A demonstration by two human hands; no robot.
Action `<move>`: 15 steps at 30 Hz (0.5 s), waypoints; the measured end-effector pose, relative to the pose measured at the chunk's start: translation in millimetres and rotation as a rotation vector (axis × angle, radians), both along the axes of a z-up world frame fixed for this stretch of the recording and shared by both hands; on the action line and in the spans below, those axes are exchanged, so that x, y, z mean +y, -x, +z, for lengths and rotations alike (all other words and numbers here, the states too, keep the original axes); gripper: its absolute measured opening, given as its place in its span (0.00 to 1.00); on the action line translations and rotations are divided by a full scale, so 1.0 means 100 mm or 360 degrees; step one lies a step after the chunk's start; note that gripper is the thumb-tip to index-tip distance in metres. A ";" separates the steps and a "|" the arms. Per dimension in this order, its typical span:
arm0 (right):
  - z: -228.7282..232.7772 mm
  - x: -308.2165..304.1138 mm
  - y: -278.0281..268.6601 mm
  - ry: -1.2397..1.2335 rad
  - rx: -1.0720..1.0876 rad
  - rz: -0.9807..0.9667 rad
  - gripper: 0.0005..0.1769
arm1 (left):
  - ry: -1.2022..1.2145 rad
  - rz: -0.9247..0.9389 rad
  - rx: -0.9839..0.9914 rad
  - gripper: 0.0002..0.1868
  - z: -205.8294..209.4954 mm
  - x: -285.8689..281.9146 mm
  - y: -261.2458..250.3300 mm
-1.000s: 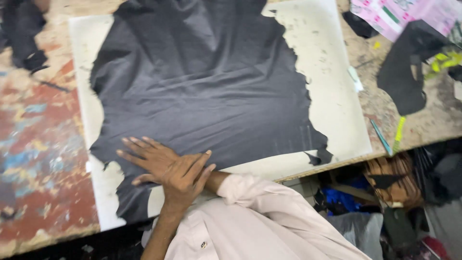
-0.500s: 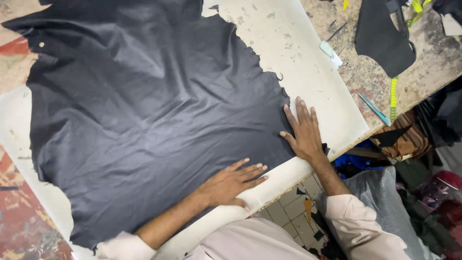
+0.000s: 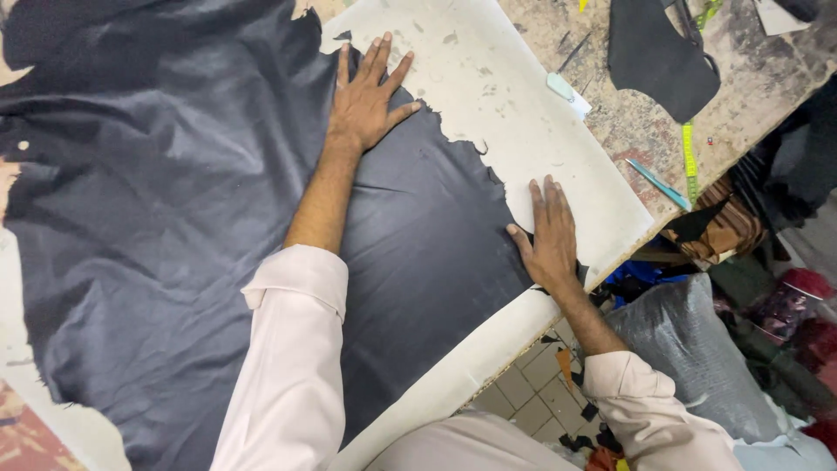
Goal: The person places a printed pattern on a black fabric sheet, traces its outline with a marker, and cuts the fabric along the traced line using a rotary cutter. The person repeats this process for additional pieces, adjusting the pattern and fabric as needed.
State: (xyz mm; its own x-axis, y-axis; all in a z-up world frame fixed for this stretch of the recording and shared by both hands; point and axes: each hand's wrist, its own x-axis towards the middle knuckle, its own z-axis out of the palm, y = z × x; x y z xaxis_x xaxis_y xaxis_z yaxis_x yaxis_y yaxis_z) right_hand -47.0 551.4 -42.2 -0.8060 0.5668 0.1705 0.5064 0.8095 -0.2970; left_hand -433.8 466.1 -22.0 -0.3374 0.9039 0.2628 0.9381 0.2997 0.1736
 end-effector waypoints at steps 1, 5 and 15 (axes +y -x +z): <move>-0.02 -0.02 -0.05 0.0007 0.0026 0.0005 0.44 | -0.0085 0.0020 0.0055 0.41 0.01 -0.05 -0.10; -0.09 0.07 -0.04 0.0022 0.0095 0.0026 0.41 | -0.0128 0.0386 0.0244 0.49 0.06 -0.50 -1.10; -0.20 0.06 -0.14 -0.0126 0.0106 0.0185 0.39 | -0.0057 0.1690 -0.0033 0.42 -0.07 -4.28 -2.14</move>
